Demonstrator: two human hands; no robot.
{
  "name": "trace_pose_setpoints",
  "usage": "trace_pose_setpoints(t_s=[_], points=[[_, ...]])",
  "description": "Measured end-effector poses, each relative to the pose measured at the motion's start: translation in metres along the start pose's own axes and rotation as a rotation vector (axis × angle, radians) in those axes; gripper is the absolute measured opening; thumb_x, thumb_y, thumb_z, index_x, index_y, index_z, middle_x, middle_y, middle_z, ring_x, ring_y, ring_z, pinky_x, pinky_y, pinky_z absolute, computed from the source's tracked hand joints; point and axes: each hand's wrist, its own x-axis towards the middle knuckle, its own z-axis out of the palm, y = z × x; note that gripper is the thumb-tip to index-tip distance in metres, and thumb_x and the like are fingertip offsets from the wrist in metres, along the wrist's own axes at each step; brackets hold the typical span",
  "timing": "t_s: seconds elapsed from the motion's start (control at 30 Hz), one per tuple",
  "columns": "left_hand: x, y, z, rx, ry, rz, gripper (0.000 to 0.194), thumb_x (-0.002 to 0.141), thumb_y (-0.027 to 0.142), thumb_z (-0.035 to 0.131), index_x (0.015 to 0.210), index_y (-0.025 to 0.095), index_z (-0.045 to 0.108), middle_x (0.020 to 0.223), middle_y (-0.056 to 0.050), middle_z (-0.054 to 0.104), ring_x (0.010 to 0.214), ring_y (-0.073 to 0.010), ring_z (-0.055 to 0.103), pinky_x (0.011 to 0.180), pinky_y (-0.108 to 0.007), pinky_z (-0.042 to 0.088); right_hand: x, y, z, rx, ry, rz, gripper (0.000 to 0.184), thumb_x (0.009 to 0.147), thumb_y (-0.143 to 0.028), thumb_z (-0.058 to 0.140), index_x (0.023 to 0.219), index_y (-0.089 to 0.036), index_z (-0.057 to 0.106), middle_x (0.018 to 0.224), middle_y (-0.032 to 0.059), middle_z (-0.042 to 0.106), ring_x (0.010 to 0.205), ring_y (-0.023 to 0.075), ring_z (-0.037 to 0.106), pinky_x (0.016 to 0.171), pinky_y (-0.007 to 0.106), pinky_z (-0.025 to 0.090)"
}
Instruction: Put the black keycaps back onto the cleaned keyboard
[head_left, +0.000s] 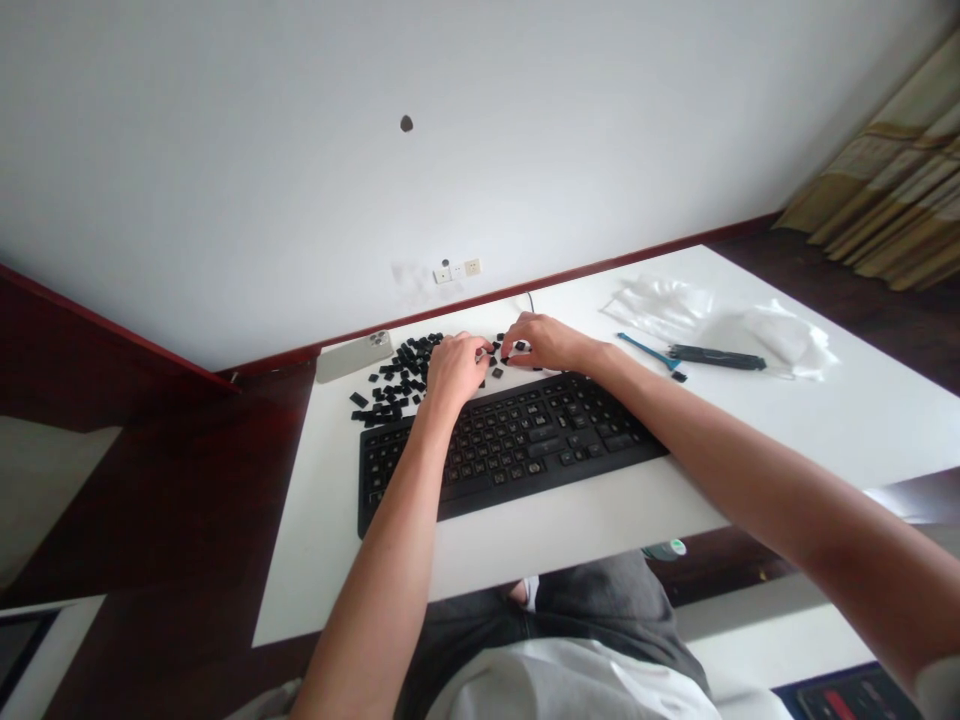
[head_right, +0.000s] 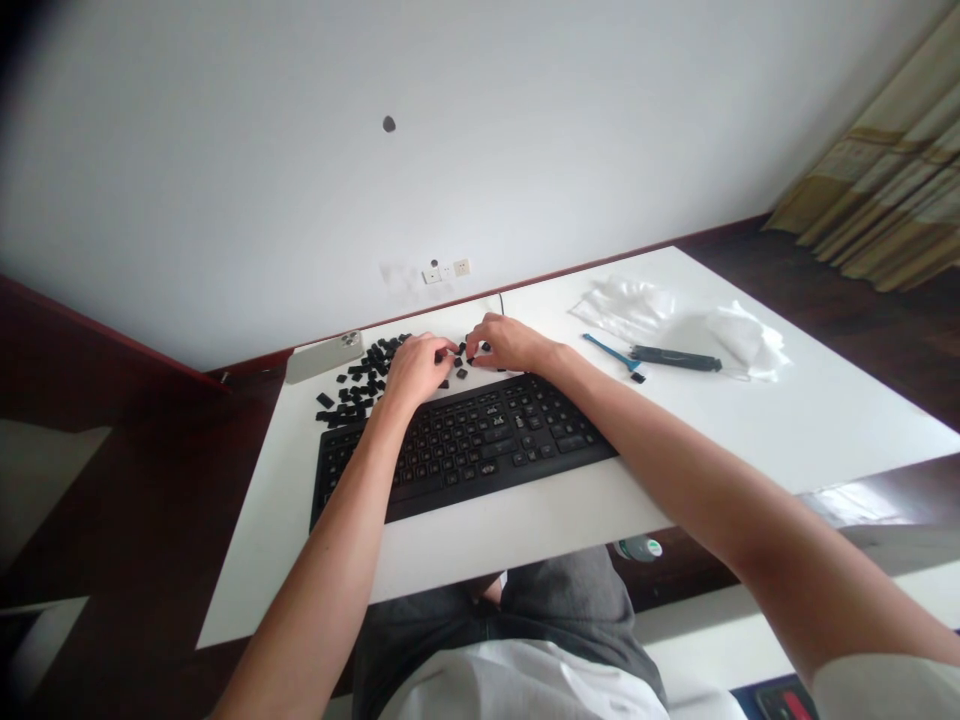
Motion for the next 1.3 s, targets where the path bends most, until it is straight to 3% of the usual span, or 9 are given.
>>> trace_pose_setpoints(t_s=[0.13,0.27,0.43,0.73,0.93,1.03,1.17,1.3], points=[[0.000,-0.002,0.003,0.034,-0.020,-0.025,0.020,0.099,0.032,0.071,0.106,0.024,0.088,0.105,-0.012,0.079,0.102,-0.0318,0.068,0.095,-0.043,0.052,0.001,0.000,-0.002,-0.005,0.059,-0.008,0.014,0.093,-0.023,0.074,0.103,-0.022,0.084,0.102,0.0067,0.083,0.101,0.0260,0.068,0.092,0.037,0.049],[0.000,-0.002,0.005,0.043,-0.041,-0.036,0.019,0.098,0.029,0.071,0.105,0.023,0.088,0.103,-0.013,0.079,0.100,-0.0318,0.068,0.097,-0.044,0.052,0.001,0.001,-0.006,-0.008,0.142,-0.002,0.017,0.095,-0.023,0.068,0.101,-0.020,0.084,0.100,0.0075,0.083,0.096,0.0253,0.070,0.091,0.037,0.049],[-0.001,-0.002,0.005,0.033,-0.014,-0.066,0.018,0.097,0.030,0.072,0.103,0.022,0.088,0.104,-0.013,0.080,0.102,-0.0320,0.069,0.095,-0.042,0.053,0.000,0.002,-0.007,0.016,0.152,0.026,0.017,0.093,-0.023,0.068,0.099,-0.021,0.084,0.101,0.0068,0.084,0.095,0.0244,0.072,0.090,0.036,0.051],[0.003,0.000,-0.003,-0.271,0.031,-0.243,0.017,0.095,0.035,0.076,0.099,0.024,0.088,0.093,-0.008,0.082,0.090,-0.0260,0.074,0.082,-0.033,0.052,-0.001,-0.003,-0.006,0.369,0.207,0.145,0.023,0.087,-0.031,0.072,0.104,-0.022,0.085,0.095,0.0040,0.084,0.086,0.0189,0.076,0.082,0.033,0.058],[0.002,0.005,-0.006,-0.375,0.005,-0.223,0.016,0.093,0.036,0.076,0.096,0.024,0.088,0.086,-0.006,0.081,0.082,-0.0231,0.072,0.078,-0.032,0.050,0.000,-0.006,-0.004,0.502,0.199,0.197,0.020,0.082,-0.039,0.079,0.089,-0.020,0.082,0.086,0.0042,0.083,0.081,0.0205,0.076,0.077,0.033,0.059],[0.002,0.004,-0.005,-0.439,-0.011,-0.233,0.016,0.092,0.036,0.077,0.094,0.023,0.087,0.086,-0.007,0.082,0.082,-0.0238,0.073,0.076,-0.033,0.050,-0.001,-0.012,-0.010,0.437,0.206,0.168,0.016,0.083,-0.033,0.077,0.090,-0.019,0.081,0.088,0.0047,0.083,0.084,0.0206,0.077,0.079,0.033,0.059],[0.003,0.000,-0.003,-0.497,-0.027,-0.258,0.018,0.090,0.038,0.077,0.089,0.022,0.086,0.082,-0.007,0.081,0.078,-0.0241,0.072,0.070,-0.032,0.048,-0.002,-0.028,-0.019,0.156,0.141,0.075,0.019,0.086,-0.019,0.071,0.100,-0.021,0.084,0.097,0.0047,0.085,0.087,0.0206,0.078,0.085,0.033,0.058],[0.005,-0.003,0.000,-0.557,-0.042,-0.228,0.021,0.089,0.040,0.078,0.085,0.021,0.085,0.073,-0.005,0.076,0.069,-0.0201,0.068,0.064,-0.030,0.042,-0.005,-0.044,-0.022,0.005,0.128,0.081,0.019,0.090,-0.018,0.072,0.105,-0.021,0.084,0.100,0.0056,0.085,0.091,0.0226,0.078,0.086,0.033,0.057]])
